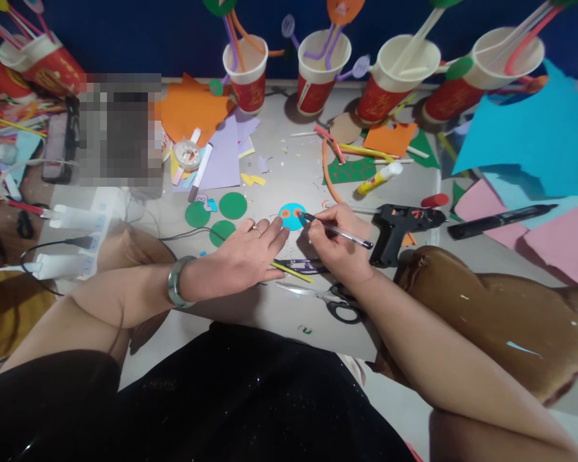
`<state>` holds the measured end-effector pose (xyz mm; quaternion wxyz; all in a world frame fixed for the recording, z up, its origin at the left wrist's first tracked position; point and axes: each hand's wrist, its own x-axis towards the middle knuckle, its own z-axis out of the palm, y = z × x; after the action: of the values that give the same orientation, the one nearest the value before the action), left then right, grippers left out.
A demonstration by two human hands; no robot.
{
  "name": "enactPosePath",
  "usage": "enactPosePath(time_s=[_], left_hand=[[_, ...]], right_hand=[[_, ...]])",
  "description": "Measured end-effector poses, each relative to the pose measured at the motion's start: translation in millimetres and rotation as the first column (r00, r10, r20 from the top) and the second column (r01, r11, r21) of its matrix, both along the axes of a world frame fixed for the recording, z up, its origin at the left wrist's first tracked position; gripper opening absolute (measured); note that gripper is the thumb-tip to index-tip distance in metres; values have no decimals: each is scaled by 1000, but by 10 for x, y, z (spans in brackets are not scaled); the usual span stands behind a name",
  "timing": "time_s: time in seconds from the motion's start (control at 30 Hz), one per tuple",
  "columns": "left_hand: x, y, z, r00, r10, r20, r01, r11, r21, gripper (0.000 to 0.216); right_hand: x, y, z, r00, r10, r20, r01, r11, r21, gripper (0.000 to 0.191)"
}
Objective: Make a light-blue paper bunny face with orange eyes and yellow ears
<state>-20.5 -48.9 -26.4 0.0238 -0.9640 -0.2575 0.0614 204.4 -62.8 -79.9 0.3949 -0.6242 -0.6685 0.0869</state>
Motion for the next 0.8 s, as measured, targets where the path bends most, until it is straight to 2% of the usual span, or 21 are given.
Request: enactPosePath(time_s=[0.7,0.8], left_hand=[[24,9,27,999,26,-30,-28,997,-70,79],[52,18,67,999,17,-30,-19,998,-62,79]], right_hand=[[3,-4,-29,999,-26,-25,25,998,-54,10],[-11,-1,-22,998,-3,-68,3,1000,-7,7]])
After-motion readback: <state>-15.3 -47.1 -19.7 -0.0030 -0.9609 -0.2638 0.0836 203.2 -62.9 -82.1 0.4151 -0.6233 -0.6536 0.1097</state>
